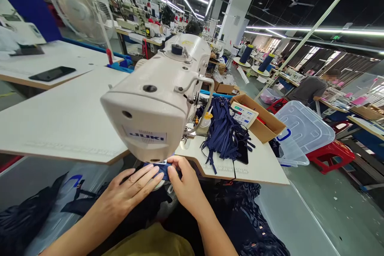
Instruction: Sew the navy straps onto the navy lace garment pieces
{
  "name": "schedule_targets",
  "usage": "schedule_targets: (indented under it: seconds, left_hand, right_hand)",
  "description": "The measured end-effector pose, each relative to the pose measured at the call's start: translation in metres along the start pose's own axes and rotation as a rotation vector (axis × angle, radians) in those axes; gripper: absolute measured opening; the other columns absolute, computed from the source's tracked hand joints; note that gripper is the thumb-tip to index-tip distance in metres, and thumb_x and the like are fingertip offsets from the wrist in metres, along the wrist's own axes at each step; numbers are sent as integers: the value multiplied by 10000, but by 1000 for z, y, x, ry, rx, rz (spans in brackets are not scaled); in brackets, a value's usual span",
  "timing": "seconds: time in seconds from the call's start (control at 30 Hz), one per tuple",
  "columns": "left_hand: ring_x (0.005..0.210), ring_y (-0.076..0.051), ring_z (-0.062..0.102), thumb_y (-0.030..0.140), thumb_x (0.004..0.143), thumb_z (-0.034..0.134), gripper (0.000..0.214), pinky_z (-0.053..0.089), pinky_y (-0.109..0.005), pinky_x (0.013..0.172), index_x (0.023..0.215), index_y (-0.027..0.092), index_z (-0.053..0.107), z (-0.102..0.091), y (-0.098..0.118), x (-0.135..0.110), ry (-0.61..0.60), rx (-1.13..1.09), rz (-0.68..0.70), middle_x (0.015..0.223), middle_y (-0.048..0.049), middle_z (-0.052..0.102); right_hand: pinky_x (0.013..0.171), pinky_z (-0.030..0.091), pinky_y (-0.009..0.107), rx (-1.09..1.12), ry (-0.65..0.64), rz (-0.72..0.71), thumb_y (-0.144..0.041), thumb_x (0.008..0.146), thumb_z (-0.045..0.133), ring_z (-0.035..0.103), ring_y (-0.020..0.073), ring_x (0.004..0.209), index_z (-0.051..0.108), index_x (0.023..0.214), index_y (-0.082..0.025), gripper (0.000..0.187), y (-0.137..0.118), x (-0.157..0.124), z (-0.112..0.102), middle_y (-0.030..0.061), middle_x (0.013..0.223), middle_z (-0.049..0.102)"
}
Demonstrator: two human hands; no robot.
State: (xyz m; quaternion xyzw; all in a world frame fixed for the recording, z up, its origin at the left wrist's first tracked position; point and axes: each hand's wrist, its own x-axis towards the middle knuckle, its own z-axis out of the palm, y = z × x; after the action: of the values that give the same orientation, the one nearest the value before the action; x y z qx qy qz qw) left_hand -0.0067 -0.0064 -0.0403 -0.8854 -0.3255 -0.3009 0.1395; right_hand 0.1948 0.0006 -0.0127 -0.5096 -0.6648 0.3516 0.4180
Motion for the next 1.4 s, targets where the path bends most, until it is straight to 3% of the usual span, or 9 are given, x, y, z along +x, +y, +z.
schedule_targets:
  seconds: [0.1, 0.23, 0.43, 0.63, 0.87, 1.17, 1.4]
  left_hand:
    - [1266, -108, 468, 195, 993, 302, 386, 162, -310, 1129, 1302, 268, 521, -3, 0, -1, -8, -69, -90, 1330, 19, 581]
    - [1260, -101, 482, 200, 996, 284, 388, 190, -284, 1109, 1253, 274, 565, -6, 2, 1, 14, -128, -111, 1314, 11, 596]
    - [1200, -113, 543, 160, 993, 258, 440, 202, -323, 1085, 1296, 348, 516, -2, 11, 0, 45, -79, -227, 1268, 20, 631]
    - [1161, -120, 571, 127, 987, 252, 497, 271, -337, 1003, 1403, 379, 355, -2, 13, -1, 20, -27, -260, 1301, 41, 603]
    - [1139, -127, 583, 155, 996, 239, 474, 289, -339, 960, 1391, 376, 383, 1, 12, -4, 45, 4, -262, 1295, 38, 609]
    - [1145, -129, 577, 116, 972, 278, 487, 275, -340, 951, 1393, 327, 400, 7, 15, -7, 55, 67, -255, 1312, 12, 595]
    - [1126, -128, 587, 134, 974, 273, 477, 275, -340, 930, 1388, 328, 409, 6, 16, -7, 48, 72, -260, 1310, 16, 596]
  right_hand:
    - [875, 427, 285, -60, -57, -100, -166, 913, 486, 530, 156, 951, 561, 1139, -252, 254, 2, -3, -9, 18, 1001, 555]
    - [957, 419, 310, -127, -43, -126, -157, 915, 478, 517, 170, 1053, 557, 1191, -254, 304, 5, -1, -8, 50, 1112, 528]
    - [1081, 344, 364, -155, -92, -201, -114, 917, 429, 443, 192, 1240, 615, 1135, -258, 321, -4, 13, -6, 59, 1285, 483]
    - [1039, 387, 386, -147, -79, -203, -118, 933, 406, 505, 196, 1153, 643, 1077, -259, 311, -12, 17, -3, 54, 1169, 581]
    - [938, 435, 344, -152, -54, -191, -137, 929, 410, 548, 190, 1010, 640, 868, -237, 259, -10, 19, -1, 41, 915, 596]
    - [930, 436, 352, -156, -35, -191, -118, 909, 401, 541, 200, 1005, 622, 830, -228, 260, -7, 20, 2, 46, 905, 582]
    - [959, 434, 359, -157, -29, -205, -108, 901, 394, 538, 199, 1051, 644, 915, -230, 279, -10, 21, 2, 65, 1117, 565]
